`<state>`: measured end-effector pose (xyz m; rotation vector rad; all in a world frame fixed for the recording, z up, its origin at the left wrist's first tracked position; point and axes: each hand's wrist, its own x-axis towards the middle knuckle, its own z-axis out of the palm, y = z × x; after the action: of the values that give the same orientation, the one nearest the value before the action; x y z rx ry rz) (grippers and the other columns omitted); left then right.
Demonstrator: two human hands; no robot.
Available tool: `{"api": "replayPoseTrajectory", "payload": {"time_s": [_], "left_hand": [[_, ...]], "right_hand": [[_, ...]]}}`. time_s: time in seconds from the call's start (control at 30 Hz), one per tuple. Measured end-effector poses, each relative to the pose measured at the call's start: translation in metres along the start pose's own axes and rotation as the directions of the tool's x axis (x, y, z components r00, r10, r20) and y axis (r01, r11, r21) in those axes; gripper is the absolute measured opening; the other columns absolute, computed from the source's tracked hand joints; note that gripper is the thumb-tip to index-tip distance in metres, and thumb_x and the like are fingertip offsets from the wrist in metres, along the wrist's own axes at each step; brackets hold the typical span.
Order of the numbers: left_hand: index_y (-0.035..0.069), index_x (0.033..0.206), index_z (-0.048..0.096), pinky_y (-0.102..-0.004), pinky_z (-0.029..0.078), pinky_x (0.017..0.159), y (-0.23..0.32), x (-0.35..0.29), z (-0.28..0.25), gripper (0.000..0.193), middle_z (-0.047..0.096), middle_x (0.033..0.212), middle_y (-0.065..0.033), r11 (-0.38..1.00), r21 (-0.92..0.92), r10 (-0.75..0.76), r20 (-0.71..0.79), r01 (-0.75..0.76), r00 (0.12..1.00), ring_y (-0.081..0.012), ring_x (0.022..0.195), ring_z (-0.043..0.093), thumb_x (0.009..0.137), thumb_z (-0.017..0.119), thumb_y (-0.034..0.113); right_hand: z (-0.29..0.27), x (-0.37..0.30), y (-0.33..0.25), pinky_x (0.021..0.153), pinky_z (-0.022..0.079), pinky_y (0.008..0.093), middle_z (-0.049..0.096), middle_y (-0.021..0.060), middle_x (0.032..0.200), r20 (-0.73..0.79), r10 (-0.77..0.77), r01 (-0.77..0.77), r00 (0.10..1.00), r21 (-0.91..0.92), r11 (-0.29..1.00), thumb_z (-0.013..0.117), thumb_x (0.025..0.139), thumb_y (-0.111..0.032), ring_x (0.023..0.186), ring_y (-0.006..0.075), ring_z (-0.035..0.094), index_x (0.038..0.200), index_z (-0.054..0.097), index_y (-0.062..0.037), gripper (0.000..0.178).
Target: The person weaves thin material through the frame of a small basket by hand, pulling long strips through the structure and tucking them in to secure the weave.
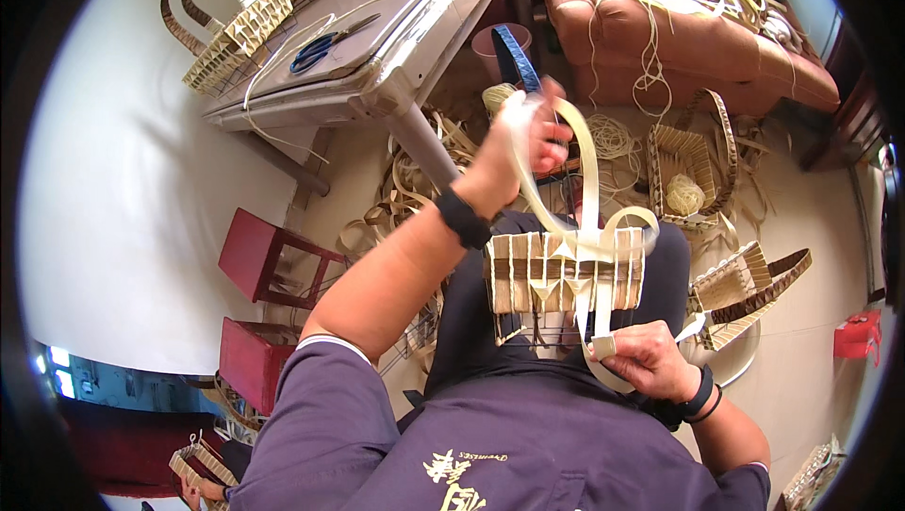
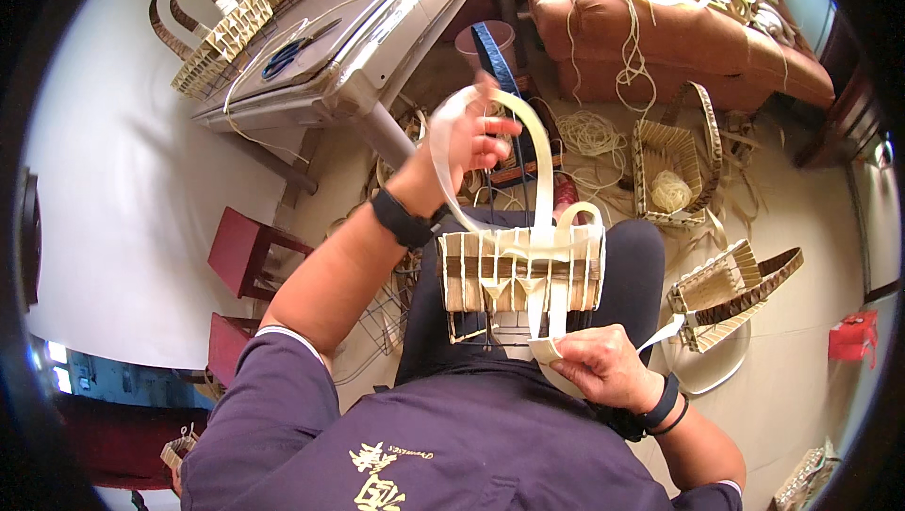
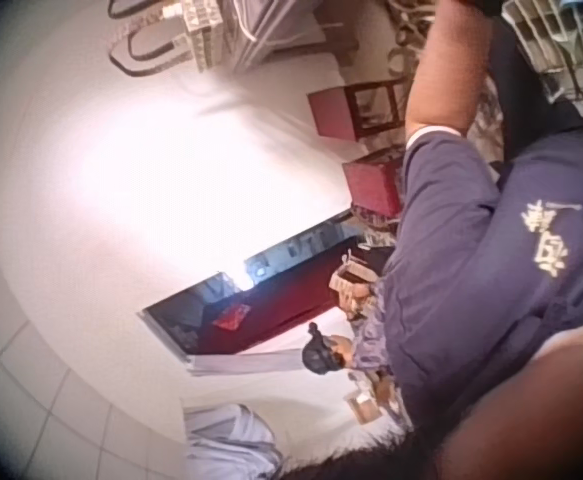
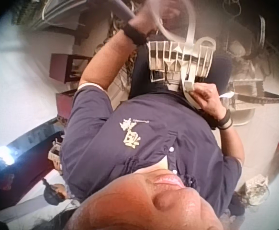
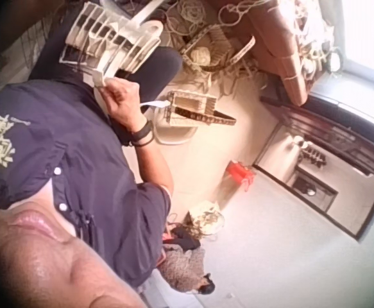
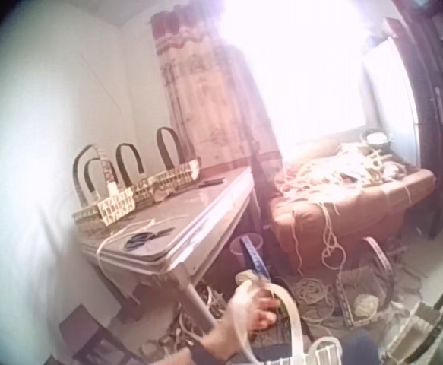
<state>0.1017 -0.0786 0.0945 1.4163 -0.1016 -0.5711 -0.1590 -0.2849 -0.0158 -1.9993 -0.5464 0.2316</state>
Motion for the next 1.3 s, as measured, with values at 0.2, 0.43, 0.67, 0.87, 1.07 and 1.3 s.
{"api": "replayPoseTrajectory", "payload": {"time_s": [0.2,0.43,0.67,0.87,1.07,1.3], "left_hand": [[0.001,0.108,0.076,-0.0380,0.061,0.074,-0.070,0.022,-0.031,0.040,0.079,0.099,-0.0140,0.687,0.573,0.037,0.588,-0.448,0.808,-0.0266,0.083,0.077,0.103,0.070,0.041],[0.003,0.082,0.080,-0.0460,0.058,0.070,-0.061,-0.006,0.013,0.041,0.076,0.077,-0.0154,0.158,0.819,0.011,0.557,-0.551,0.831,-0.0342,0.074,0.075,0.097,0.069,0.040],[0.003,0.079,0.077,-0.0404,0.055,0.060,-0.053,0.009,0.018,0.029,0.073,0.068,-0.0121,0.485,0.822,-0.051,0.368,-0.299,0.928,-0.0244,0.063,0.072,0.088,0.078,0.030],[0.003,0.083,0.079,-0.0404,0.054,0.058,0.013,0.080,0.008,0.036,0.069,0.064,-0.0083,0.325,0.830,0.551,0.223,-0.453,0.804,-0.0173,0.057,0.067,0.086,0.087,0.038],[0.005,0.099,0.073,-0.0228,0.041,0.047,0.081,0.093,0.000,0.035,0.062,0.067,0.0020,0.742,0.174,0.661,-0.035,-0.647,0.749,-0.0072,0.052,0.052,0.105,0.074,0.039],[0.003,0.085,0.080,-0.0292,0.046,0.048,-0.061,0.034,-0.017,0.043,0.069,0.064,-0.0041,0.685,0.710,-0.246,0.433,-0.160,0.867,-0.0132,0.053,0.061,0.093,0.084,0.045]], "right_hand": [[-0.001,0.008,0.002,0.075,0.061,0.0362,0.080,0.0133,0.096,0.028,-0.034,0.035,0.999,-0.012,0.999,0.074,0.098,-0.009,0.085,0.0318,0.078,0.107,0.080,-0.0059,0.011],[-0.002,0.007,-0.014,0.075,0.060,0.0357,0.080,0.0140,0.097,-0.023,-0.052,0.053,0.998,0.050,0.997,0.074,0.097,-0.007,0.084,0.0324,0.078,0.107,0.080,-0.0052,0.012],[-0.004,0.008,-0.017,0.069,0.057,0.0427,0.072,0.0167,0.088,-0.058,-0.078,0.083,0.995,0.081,0.993,0.077,0.091,-0.007,0.079,0.0391,0.071,0.101,0.074,-0.0014,0.012],[-0.002,0.007,-0.009,0.067,0.056,0.0419,0.070,0.0163,0.086,-0.034,-0.075,0.078,0.997,0.076,0.994,0.078,0.090,-0.006,0.077,0.0384,0.069,0.096,0.072,-0.0006,0.010],[0.000,-0.003,0.003,0.076,0.061,0.0358,0.079,0.0143,0.096,0.001,-0.015,0.015,1.000,0.058,0.998,0.074,0.096,-0.006,0.086,0.0322,0.078,0.108,0.079,-0.0038,0.013],[0.003,0.011,-0.005,0.072,0.059,0.0431,0.074,0.0182,0.090,-0.013,-0.077,0.078,0.997,0.121,0.990,0.077,0.086,-0.004,0.082,0.0393,0.073,0.101,0.074,0.0016,0.017]]}}
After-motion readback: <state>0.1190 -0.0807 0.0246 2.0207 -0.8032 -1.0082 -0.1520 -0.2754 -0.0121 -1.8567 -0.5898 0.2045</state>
